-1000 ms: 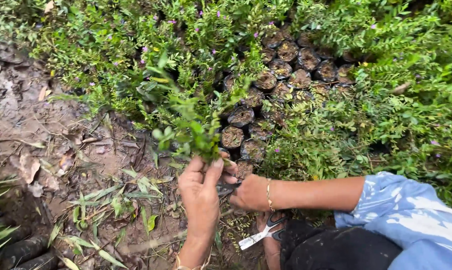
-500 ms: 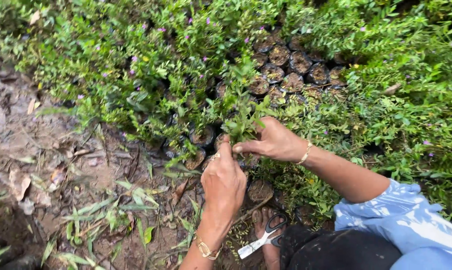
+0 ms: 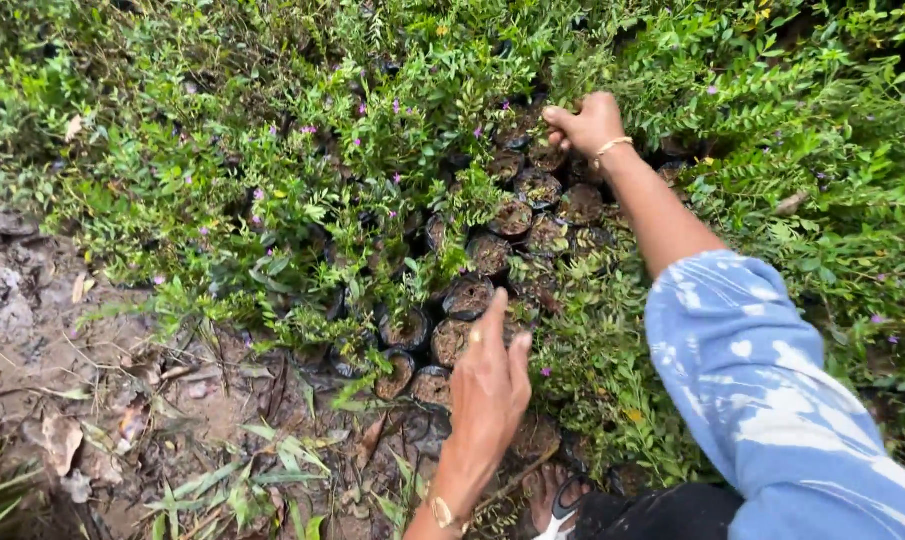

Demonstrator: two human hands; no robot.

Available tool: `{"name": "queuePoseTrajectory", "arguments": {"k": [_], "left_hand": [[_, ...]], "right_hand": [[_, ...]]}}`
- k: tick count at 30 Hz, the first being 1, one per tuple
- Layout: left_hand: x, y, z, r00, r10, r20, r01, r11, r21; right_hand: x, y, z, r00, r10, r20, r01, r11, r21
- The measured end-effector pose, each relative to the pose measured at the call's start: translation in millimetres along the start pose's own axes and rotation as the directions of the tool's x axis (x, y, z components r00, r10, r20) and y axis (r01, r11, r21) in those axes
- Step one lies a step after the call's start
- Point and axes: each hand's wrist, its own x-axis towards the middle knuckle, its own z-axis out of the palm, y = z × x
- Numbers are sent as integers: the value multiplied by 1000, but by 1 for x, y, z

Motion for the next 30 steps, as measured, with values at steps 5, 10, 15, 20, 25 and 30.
{"name": "queuePoseTrajectory", "arguments": {"k": [5,10,15,20,25,30], "left_hand": [[-28,-33,31,998,43,50,-49,991,125],[-34,-39,40,991,-13,135,-11,984,178],[-30,-40,42,991,22,136,-43,987,154],[-21,-36,34,982,-62,181,33,987,159],[-16,-38,35,981,-65,183,43,992,120],[-12,-41,34,990,-25,138,20,999,37]], "right_hand": [[45,13,30,997,-30,-65,31,1000,8],[68,27,50,995,-2,-101,-8,995,-102],[85,59,57,943,-312,-117,235,872,-430],[76,62,52,723,-691,4,540,561,-627],[85,62,57,510,-848,143,641,264,-720],[100,88,65,773,-634,12,507,607,-612]]}}
